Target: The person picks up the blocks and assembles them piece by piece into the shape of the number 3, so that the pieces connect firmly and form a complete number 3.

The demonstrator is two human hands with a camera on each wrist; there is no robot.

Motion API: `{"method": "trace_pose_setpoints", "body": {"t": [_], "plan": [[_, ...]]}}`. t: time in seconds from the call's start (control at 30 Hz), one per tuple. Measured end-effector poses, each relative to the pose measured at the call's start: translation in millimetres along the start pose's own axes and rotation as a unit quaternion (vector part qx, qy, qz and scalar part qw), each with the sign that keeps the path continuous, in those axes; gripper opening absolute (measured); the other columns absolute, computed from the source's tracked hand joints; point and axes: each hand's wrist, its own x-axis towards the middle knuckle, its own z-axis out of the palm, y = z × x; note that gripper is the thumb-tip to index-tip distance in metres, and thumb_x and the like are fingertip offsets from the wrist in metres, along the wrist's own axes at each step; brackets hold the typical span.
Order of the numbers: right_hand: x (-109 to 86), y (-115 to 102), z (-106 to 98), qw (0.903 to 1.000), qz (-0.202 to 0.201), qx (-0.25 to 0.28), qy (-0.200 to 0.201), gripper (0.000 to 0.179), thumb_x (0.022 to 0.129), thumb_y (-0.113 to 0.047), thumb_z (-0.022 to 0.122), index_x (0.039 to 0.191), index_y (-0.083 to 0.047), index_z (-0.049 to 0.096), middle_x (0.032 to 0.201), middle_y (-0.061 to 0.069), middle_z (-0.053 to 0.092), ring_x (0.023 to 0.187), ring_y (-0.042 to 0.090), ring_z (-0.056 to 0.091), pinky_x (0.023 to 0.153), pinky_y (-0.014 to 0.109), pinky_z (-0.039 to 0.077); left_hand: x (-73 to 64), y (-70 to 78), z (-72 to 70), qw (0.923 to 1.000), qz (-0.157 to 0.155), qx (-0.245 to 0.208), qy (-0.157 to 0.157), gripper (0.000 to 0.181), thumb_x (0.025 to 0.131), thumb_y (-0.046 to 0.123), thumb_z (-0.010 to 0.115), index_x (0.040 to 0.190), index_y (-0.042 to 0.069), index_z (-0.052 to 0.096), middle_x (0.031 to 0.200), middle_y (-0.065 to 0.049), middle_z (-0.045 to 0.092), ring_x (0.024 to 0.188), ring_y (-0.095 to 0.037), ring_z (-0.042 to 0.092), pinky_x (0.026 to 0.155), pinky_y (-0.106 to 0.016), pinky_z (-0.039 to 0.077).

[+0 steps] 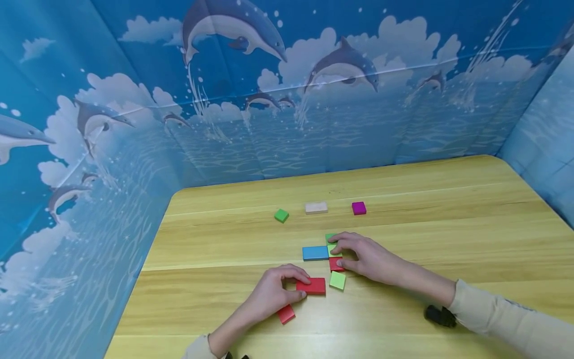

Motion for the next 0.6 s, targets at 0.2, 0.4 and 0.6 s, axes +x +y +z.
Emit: {"method": "trace_pose_setpoints", "body": {"t": [0.2, 0.4, 0.6], "plan": [[-0.1, -0.1, -0.4, 1.0000, -0.001, 0.003, 0.000, 0.021, 0.090, -0.014, 0.072, 0.110, -0.017, 0.071, 0.136, -0.001, 0.054, 0.127, 0.024, 0.049, 0.100, 0.045, 0.043, 1.3, -0.6, 0.6, 1.0000, -0.001, 0.000, 0.007, 0.021, 0.081, 0.006, 0.078, 0.094, 0.021, 0.077, 0.104, 0.015, 0.067, 0.104, -0.008, 0.060, 0.096, -0.033, 0.045], [0.2, -0.7, -0.1, 1.0000, -0.001, 0.003, 0.001, 0.020, 0.090, -0.014, 0.072, 0.109, -0.018, 0.071, 0.136, 0.000, 0.054, 0.127, 0.025, 0.049, 0.101, 0.045, 0.043, 0.2, 0.8, 1.6, 0.9999, -0.012, 0.003, 0.002, 0.021, 0.080, 0.006, 0.079, 0.093, 0.022, 0.077, 0.103, 0.015, 0.067, 0.103, -0.007, 0.060, 0.095, -0.032, 0.045], [0.0, -0.9, -0.6, 1.0000, -0.004, 0.004, 0.003, 0.020, 0.089, -0.013, 0.072, 0.109, -0.017, 0.071, 0.136, 0.001, 0.055, 0.127, 0.025, 0.049, 0.101, 0.045, 0.043, 0.0, 1.5, 2.8, 0.9997, -0.024, 0.011, 0.002, 0.022, 0.079, 0.006, 0.079, 0.091, 0.024, 0.077, 0.102, 0.017, 0.067, 0.103, -0.006, 0.059, 0.096, -0.033, 0.044]]}}
